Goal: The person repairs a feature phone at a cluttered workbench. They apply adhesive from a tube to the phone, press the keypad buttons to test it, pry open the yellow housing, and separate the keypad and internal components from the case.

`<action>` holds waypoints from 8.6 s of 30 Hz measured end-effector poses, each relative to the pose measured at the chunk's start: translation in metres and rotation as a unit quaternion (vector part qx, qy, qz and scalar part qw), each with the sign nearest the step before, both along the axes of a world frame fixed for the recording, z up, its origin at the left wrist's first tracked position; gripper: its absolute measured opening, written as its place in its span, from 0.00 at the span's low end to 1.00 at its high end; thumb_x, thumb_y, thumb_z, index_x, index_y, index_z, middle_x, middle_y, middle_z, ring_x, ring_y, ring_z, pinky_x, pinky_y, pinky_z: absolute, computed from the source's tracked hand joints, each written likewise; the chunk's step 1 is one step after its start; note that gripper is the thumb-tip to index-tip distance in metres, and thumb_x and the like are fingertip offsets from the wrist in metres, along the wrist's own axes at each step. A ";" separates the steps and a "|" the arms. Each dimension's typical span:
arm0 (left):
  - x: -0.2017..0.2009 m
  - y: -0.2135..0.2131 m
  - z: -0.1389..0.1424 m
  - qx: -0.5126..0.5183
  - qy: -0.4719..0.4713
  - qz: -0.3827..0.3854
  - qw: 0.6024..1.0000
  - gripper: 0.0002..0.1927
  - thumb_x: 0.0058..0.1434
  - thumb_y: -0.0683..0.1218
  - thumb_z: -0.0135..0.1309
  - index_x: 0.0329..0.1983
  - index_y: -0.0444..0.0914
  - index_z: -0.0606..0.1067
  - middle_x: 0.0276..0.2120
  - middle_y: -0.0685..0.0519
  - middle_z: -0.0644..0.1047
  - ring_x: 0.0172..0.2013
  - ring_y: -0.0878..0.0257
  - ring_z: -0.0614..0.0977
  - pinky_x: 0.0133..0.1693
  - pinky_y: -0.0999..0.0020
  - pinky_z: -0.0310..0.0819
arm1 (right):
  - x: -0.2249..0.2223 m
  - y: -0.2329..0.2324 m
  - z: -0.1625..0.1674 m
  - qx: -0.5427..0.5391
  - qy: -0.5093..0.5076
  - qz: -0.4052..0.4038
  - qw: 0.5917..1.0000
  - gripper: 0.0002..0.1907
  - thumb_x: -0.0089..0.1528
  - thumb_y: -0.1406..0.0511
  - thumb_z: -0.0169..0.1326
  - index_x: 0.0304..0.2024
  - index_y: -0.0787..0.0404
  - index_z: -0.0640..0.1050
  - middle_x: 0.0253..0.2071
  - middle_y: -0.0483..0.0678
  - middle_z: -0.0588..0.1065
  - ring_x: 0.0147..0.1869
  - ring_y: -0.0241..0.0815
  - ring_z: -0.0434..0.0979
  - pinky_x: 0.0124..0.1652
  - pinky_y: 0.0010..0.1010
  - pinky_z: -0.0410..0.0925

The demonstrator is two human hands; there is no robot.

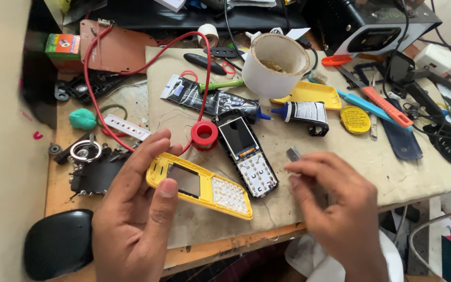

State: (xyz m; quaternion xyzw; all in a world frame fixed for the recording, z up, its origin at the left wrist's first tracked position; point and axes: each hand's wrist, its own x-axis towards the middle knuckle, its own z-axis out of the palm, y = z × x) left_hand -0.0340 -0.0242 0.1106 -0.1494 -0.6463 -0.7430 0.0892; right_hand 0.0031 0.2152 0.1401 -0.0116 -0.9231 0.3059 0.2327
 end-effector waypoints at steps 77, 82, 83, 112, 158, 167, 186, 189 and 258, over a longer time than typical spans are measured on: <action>-0.012 -0.030 -0.043 -0.118 0.016 -0.042 0.992 0.25 0.69 0.49 0.51 0.66 0.34 0.67 0.68 0.35 0.68 0.63 0.49 0.78 0.62 0.54 0.72 | -0.004 0.016 -0.022 0.029 -0.003 0.134 0.991 0.12 0.52 0.70 0.68 0.38 0.62 0.83 0.39 0.48 0.79 0.41 0.38 0.81 0.40 0.27 0.73; -0.013 -0.027 -0.040 -0.116 0.020 -0.030 0.993 0.25 0.69 0.50 0.51 0.66 0.33 0.67 0.67 0.35 0.69 0.63 0.49 0.78 0.62 0.55 0.72 | -0.004 0.013 -0.024 -0.003 0.002 0.115 0.993 0.11 0.52 0.69 0.69 0.33 0.61 0.80 0.39 0.47 0.79 0.41 0.37 0.82 0.41 0.26 0.74; -0.012 -0.026 -0.039 -0.116 0.023 -0.027 0.993 0.25 0.69 0.50 0.51 0.65 0.33 0.67 0.67 0.35 0.69 0.63 0.49 0.78 0.63 0.54 0.72 | -0.004 0.013 -0.024 0.000 0.001 0.106 0.994 0.12 0.51 0.70 0.69 0.34 0.62 0.80 0.39 0.47 0.79 0.41 0.38 0.83 0.41 0.26 0.74; -0.004 -0.013 -0.027 -0.032 0.023 -0.021 0.999 0.22 0.68 0.40 0.51 0.64 0.28 0.67 0.68 0.33 0.67 0.66 0.46 0.74 0.66 0.53 0.66 | 0.003 0.008 -0.022 -0.049 -0.070 0.063 0.994 0.25 0.56 0.70 0.62 0.57 0.61 0.78 0.49 0.47 0.77 0.44 0.35 0.76 0.45 0.25 0.72; 0.004 -0.002 0.005 -0.019 0.021 0.015 1.000 0.18 0.66 0.35 0.49 0.59 0.29 0.73 0.66 0.43 0.71 0.65 0.58 0.74 0.61 0.67 0.68 | -0.023 -0.037 0.020 0.110 -0.037 0.049 0.992 0.32 0.53 0.56 0.66 0.54 0.69 0.75 0.45 0.58 0.78 0.48 0.58 0.77 0.48 0.46 0.69; 0.001 -0.004 0.011 -0.113 0.059 0.093 0.987 0.16 0.64 0.34 0.51 0.54 0.35 0.77 0.60 0.49 0.78 0.59 0.63 0.79 0.56 0.72 0.71 | -0.047 -0.026 0.023 -0.099 -0.241 -0.012 0.966 0.30 0.53 0.62 0.69 0.57 0.61 0.77 0.35 0.47 0.82 0.36 0.35 0.78 0.37 0.27 0.72; -0.002 0.000 0.005 -0.095 0.022 0.083 0.992 0.16 0.63 0.32 0.48 0.53 0.33 0.76 0.61 0.48 0.76 0.61 0.62 0.77 0.57 0.71 0.71 | -0.042 0.022 0.002 -0.683 -0.097 0.294 0.662 0.32 0.58 0.71 0.38 0.67 0.74 0.62 0.54 0.72 0.73 0.50 0.67 0.81 0.36 0.47 0.80; -0.004 0.000 0.002 -0.091 0.023 0.078 0.993 0.17 0.63 0.31 0.48 0.54 0.32 0.76 0.61 0.47 0.75 0.62 0.61 0.76 0.59 0.70 0.69 | -0.042 0.023 -0.005 -0.673 -0.075 0.289 0.677 0.31 0.59 0.71 0.38 0.66 0.74 0.62 0.51 0.73 0.74 0.47 0.66 0.82 0.34 0.47 0.79; -0.015 -0.006 -0.025 -0.078 0.059 0.047 0.994 0.17 0.62 0.31 0.49 0.54 0.29 0.75 0.63 0.41 0.72 0.63 0.56 0.77 0.61 0.65 0.70 | -0.044 0.016 -0.004 -0.628 -0.117 0.228 0.735 0.40 0.48 0.78 0.36 0.67 0.67 0.61 0.47 0.70 0.76 0.44 0.63 0.83 0.38 0.45 0.79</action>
